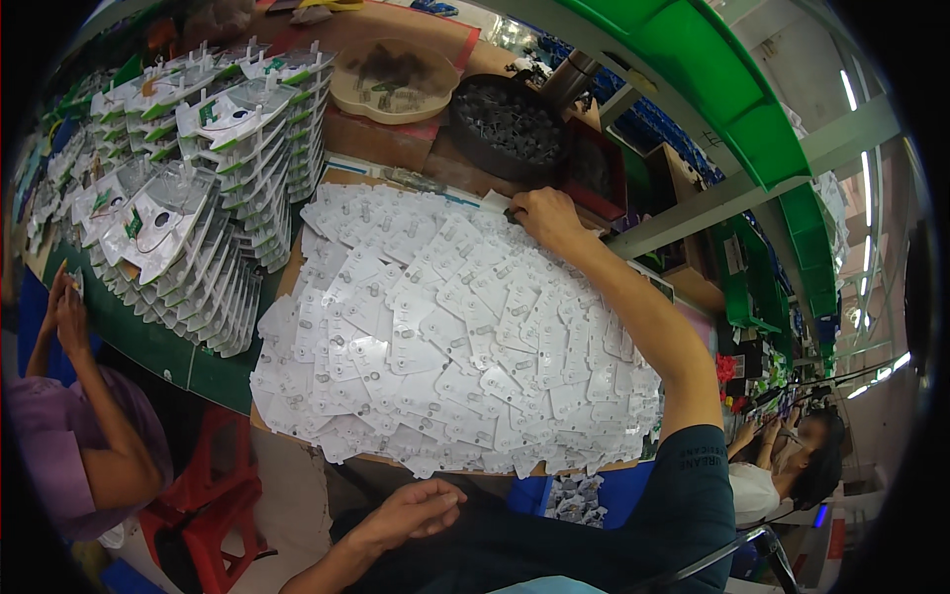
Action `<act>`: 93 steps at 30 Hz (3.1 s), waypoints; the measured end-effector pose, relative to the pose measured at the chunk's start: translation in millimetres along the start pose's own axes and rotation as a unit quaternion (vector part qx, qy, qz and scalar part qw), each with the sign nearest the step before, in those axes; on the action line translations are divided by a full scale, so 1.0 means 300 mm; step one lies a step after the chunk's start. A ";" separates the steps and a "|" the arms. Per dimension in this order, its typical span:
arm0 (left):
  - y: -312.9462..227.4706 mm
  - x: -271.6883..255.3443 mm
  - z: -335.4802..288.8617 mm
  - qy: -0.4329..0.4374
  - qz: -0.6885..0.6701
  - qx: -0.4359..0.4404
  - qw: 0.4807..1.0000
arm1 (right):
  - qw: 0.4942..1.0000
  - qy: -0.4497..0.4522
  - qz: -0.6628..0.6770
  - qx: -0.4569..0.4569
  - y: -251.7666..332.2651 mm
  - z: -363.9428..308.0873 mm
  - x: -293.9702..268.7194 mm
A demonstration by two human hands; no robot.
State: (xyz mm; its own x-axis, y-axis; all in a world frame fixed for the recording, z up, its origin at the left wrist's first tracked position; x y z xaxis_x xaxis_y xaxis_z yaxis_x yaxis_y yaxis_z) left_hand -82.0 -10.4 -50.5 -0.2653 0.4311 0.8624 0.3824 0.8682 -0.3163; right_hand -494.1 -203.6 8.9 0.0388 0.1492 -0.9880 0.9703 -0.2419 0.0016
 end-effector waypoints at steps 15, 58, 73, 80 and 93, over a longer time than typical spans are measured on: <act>0.030 0.015 -0.012 -0.008 0.008 0.020 1.000 | 0.992 -0.046 0.105 0.050 0.004 -0.109 -0.142; -0.205 0.222 -0.050 -0.029 0.004 0.262 0.965 | 0.919 0.055 0.340 -0.191 0.619 -0.870 -0.293; -0.212 0.247 -0.011 -0.003 0.009 0.242 0.970 | 0.816 0.236 0.521 -0.087 0.599 -0.889 -0.226; -0.128 0.188 -0.015 0.084 0.054 0.195 0.976 | 0.857 -0.005 0.513 -0.042 0.291 -0.621 -0.353; 0.091 -0.043 -0.023 0.019 -0.060 0.065 0.996 | 0.994 -0.036 0.100 0.010 0.014 -0.085 -0.121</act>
State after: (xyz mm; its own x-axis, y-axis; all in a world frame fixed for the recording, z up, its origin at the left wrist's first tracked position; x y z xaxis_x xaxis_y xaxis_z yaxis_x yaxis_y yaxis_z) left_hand -62.0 5.9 -67.5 -0.2672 0.3138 0.9111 0.2309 0.9388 -0.2556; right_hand -485.4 -185.7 48.6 0.2120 0.0272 -0.9769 0.9398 -0.2798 0.1961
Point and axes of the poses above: each hand's wrist, its own z-axis towards the middle knuckle, its own x-axis out of the palm, y = z × x, the point moved 6 cm from there along z, towards the middle knuckle, and after that the axes turned 8 degrees about y, right-handed, at the moved point
